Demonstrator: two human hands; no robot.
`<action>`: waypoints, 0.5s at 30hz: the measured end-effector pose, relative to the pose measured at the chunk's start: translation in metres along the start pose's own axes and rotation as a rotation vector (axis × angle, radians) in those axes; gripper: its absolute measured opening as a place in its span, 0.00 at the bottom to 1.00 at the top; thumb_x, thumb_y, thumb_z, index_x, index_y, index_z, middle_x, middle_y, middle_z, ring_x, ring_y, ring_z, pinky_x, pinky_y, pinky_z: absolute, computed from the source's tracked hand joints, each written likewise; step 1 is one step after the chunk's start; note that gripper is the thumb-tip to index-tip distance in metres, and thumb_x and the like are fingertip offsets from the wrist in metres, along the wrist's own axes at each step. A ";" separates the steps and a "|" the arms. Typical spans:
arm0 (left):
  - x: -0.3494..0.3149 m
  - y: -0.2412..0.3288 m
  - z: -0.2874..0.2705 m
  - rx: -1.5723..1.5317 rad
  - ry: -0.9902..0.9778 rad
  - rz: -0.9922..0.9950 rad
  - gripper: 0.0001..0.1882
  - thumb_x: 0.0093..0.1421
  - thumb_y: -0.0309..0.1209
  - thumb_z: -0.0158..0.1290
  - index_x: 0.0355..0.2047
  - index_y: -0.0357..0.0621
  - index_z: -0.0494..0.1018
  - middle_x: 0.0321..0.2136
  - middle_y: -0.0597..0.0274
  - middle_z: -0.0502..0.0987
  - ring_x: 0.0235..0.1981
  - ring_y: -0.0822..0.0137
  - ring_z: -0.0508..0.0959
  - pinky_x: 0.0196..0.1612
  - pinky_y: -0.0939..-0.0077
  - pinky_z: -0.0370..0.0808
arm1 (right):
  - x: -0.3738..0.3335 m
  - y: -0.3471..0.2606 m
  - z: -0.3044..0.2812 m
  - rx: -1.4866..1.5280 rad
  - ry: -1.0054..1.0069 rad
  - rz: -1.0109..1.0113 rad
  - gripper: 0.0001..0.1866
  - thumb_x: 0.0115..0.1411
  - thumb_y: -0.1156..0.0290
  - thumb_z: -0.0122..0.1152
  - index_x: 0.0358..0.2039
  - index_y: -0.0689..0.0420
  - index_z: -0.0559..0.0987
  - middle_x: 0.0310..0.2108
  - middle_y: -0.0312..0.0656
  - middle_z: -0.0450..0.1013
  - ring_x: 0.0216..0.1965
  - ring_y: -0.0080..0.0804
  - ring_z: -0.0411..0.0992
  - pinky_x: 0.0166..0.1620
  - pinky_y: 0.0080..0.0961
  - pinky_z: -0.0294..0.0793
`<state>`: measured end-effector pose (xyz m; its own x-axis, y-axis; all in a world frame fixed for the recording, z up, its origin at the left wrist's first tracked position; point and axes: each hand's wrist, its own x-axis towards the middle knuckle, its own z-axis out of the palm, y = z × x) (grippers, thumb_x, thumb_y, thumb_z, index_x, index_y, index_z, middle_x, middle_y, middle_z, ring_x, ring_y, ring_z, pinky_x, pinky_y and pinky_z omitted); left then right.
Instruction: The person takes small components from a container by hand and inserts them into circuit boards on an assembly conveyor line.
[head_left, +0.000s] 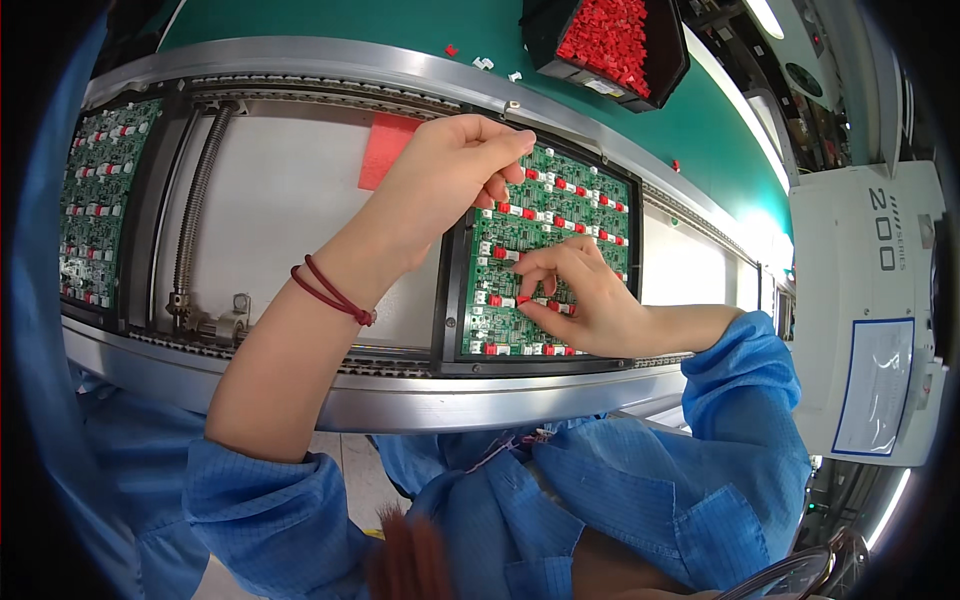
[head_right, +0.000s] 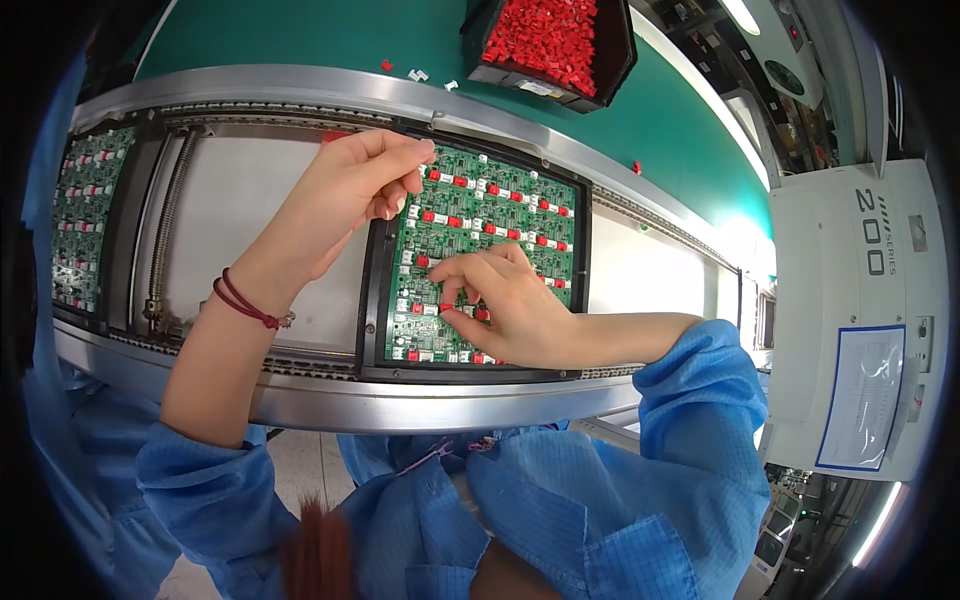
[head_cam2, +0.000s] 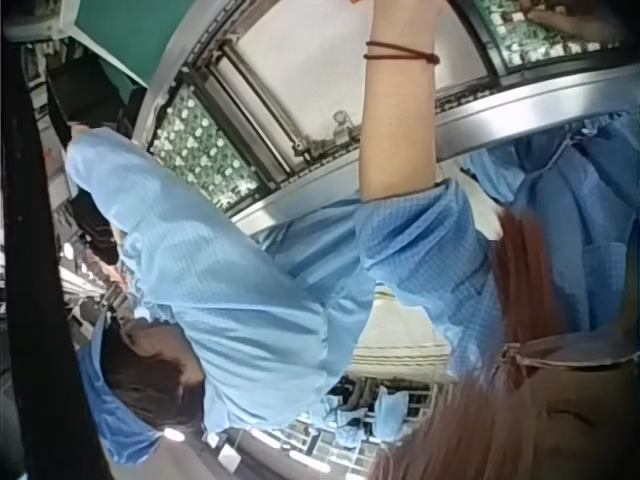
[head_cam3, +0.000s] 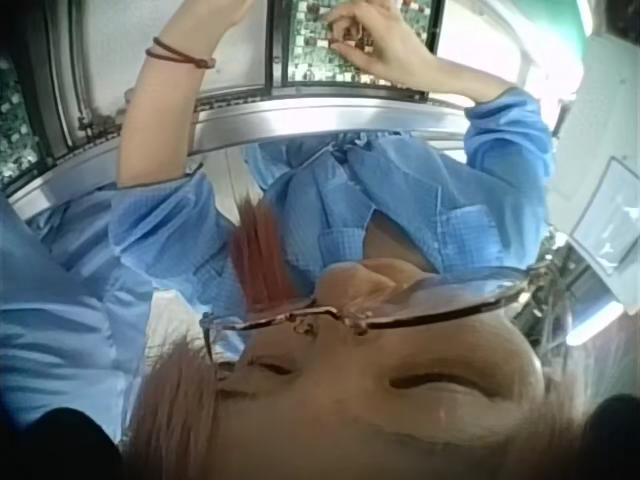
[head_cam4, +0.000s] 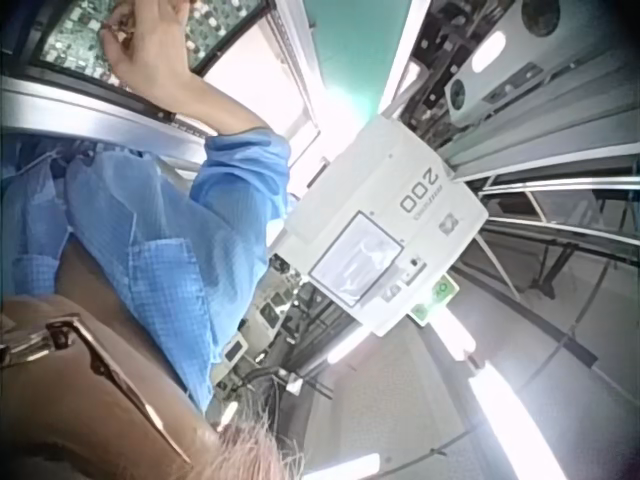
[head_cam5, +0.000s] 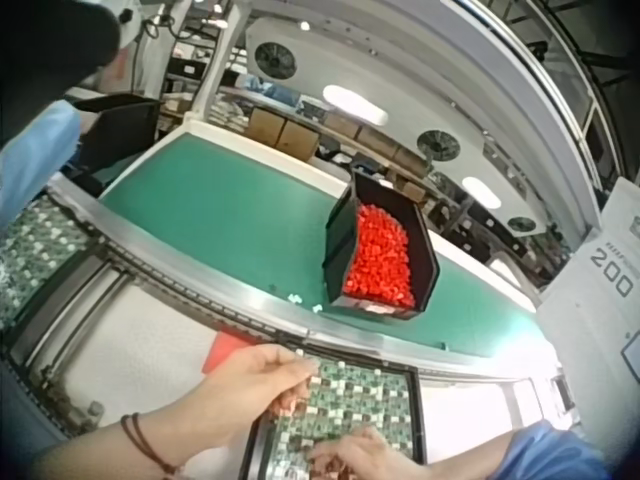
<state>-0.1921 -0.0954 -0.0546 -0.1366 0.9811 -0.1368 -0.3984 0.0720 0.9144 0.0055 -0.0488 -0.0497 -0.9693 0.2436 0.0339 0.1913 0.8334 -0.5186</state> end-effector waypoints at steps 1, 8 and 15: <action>0.000 -0.001 0.000 0.005 0.004 0.001 0.10 0.56 0.37 0.50 0.26 0.44 0.69 0.19 0.73 0.68 0.19 0.84 0.64 0.23 0.90 0.61 | -0.001 0.000 0.001 0.006 0.003 0.004 0.20 0.46 0.77 0.61 0.41 0.56 0.67 0.26 0.32 0.69 0.28 0.24 0.65 0.42 0.26 0.58; 0.002 -0.006 0.000 0.046 0.000 0.005 0.12 0.56 0.37 0.50 0.32 0.40 0.70 0.22 0.68 0.72 0.20 0.84 0.66 0.23 0.90 0.63 | -0.007 0.008 0.007 0.012 0.050 -0.003 0.19 0.46 0.78 0.61 0.40 0.56 0.68 0.26 0.32 0.69 0.29 0.25 0.64 0.41 0.25 0.58; 0.004 -0.006 0.004 0.067 -0.040 0.008 0.13 0.56 0.38 0.49 0.34 0.39 0.69 0.24 0.65 0.73 0.20 0.83 0.67 0.23 0.90 0.63 | -0.014 0.010 0.007 -0.025 0.084 -0.026 0.17 0.46 0.78 0.61 0.38 0.56 0.69 0.25 0.32 0.70 0.29 0.25 0.65 0.40 0.24 0.60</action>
<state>-0.1860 -0.0914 -0.0592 -0.1032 0.9880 -0.1150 -0.3358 0.0742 0.9390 0.0198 -0.0473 -0.0614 -0.9578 0.2615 0.1194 0.1709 0.8520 -0.4948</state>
